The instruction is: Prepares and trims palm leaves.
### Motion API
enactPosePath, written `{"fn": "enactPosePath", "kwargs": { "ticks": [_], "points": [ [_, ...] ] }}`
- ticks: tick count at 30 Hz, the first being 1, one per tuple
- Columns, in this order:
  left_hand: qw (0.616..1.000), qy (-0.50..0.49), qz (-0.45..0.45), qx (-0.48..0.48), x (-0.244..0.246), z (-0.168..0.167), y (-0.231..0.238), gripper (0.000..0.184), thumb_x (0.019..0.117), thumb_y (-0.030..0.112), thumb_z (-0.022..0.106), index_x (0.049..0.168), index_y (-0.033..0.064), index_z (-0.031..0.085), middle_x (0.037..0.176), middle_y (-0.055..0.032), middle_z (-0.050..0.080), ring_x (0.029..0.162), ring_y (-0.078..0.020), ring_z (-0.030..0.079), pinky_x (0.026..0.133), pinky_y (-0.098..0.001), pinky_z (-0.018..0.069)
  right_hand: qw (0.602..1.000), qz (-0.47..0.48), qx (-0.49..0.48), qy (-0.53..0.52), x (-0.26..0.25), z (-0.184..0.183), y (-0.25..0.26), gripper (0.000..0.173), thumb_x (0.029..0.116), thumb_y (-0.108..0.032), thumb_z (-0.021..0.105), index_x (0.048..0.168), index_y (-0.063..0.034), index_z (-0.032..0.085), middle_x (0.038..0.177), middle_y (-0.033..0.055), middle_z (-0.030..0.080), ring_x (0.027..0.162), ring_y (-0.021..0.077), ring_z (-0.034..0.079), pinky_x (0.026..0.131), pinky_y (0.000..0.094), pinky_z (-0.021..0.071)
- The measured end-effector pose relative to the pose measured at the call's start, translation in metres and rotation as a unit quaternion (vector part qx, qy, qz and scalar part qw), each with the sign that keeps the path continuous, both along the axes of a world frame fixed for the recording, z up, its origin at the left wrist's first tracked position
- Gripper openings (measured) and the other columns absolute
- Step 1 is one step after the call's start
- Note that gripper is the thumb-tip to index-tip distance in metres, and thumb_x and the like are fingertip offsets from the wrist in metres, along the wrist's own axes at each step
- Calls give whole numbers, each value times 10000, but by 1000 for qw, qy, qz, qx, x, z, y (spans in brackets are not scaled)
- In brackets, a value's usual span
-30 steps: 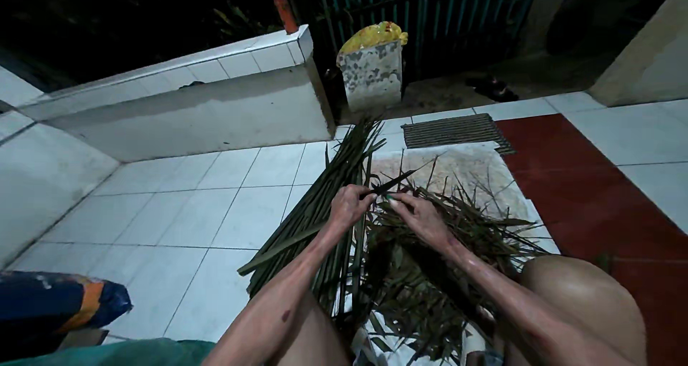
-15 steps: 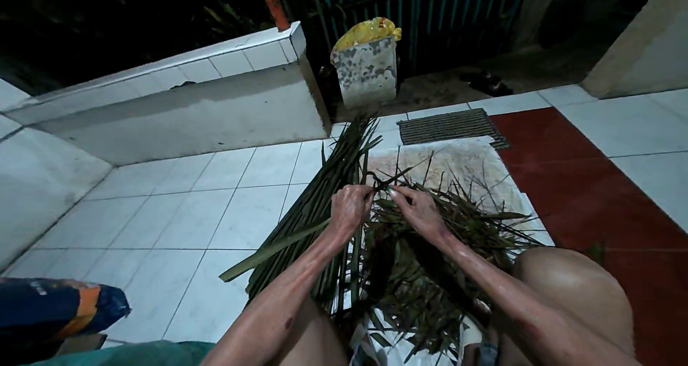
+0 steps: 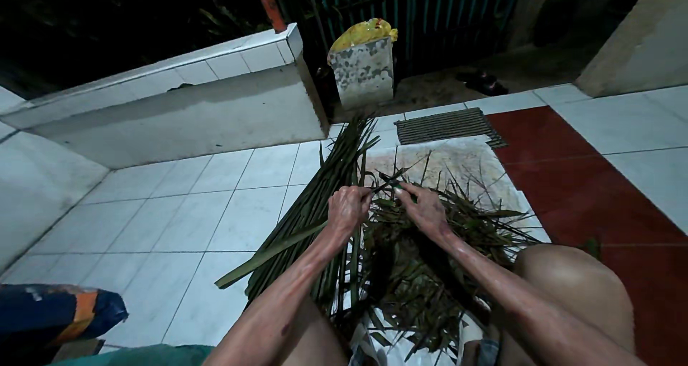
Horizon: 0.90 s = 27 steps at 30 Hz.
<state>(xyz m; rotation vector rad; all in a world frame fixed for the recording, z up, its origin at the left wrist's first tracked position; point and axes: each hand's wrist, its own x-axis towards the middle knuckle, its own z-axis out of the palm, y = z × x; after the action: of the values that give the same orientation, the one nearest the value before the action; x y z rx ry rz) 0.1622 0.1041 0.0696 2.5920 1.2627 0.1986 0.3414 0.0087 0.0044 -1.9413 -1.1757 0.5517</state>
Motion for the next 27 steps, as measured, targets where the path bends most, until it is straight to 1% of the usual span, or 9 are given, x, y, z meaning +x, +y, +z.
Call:
{"fn": "enactPosePath", "kwargs": {
  "ticks": [2,5,7,11,15,18,21,23,27],
  "points": [
    [1000,-4,-1,2,-2,1,0,288,1045,362,553,1118,218,792,1006,-61,770,980,-270,723,850,-527,556,1000,-8,-1,-5,2,-2,1,420,1055,-480,503,1341,-241,695,1151,87,744,1080,293,693,934,590,521],
    [1000,-3,2,-5,-4,2,-1,282,1043,365,558,1114,231,795,1007,-54,771,975,-261,723,849,-522,556,1000,-17,4,-14,8,-4,2,422,1058,-445,523,1339,-182,696,1151,128,738,1083,328,691,943,606,518],
    [1000,1,3,-10,-5,3,-1,280,1041,352,558,1106,220,797,1002,-64,770,973,-273,724,845,-529,553,1000,-28,-2,-6,13,-6,3,411,1060,-443,526,1350,-204,690,1152,126,740,1080,333,692,936,612,516],
    [1000,17,7,-19,-10,4,1,290,1046,374,552,1119,232,793,1033,-59,769,1007,-274,718,867,-535,547,997,-70,-13,5,26,-7,5,378,1071,-412,521,1325,-195,699,1103,154,736,1016,368,690,889,637,507],
    [1000,12,4,21,-18,2,4,271,1041,340,555,1114,238,795,1001,-48,773,961,-265,727,822,-530,554,994,-103,9,18,40,-2,4,384,1082,-400,503,1322,-167,693,1058,173,725,957,379,681,845,640,506],
    [998,21,-2,59,-19,2,2,270,1043,324,554,1095,203,790,995,-68,770,929,-291,731,786,-544,558,997,-44,49,28,32,2,-1,366,1076,-356,530,1312,-128,691,1016,165,721,896,329,682,817,581,529],
    [995,45,-18,86,-15,3,-3,262,1046,286,543,1109,188,777,1009,-84,759,906,-307,727,750,-543,557,995,59,60,50,18,3,-6,382,1072,-367,525,1324,-131,688,1036,121,731,895,245,693,841,501,560],
    [989,47,-39,131,-12,-2,-4,249,1035,255,550,1091,169,777,960,-104,747,836,-320,727,688,-530,561,990,107,49,75,10,6,-7,404,1072,-389,518,1334,-131,683,1069,107,733,928,211,694,874,462,559],
    [971,47,-82,218,-9,-7,-10,215,1021,195,569,1060,114,763,893,-129,722,765,-328,718,600,-491,553,983,149,37,98,4,11,-6,386,1078,-374,506,1293,-121,702,940,77,700,789,155,640,778,379,544]
  ]
}}
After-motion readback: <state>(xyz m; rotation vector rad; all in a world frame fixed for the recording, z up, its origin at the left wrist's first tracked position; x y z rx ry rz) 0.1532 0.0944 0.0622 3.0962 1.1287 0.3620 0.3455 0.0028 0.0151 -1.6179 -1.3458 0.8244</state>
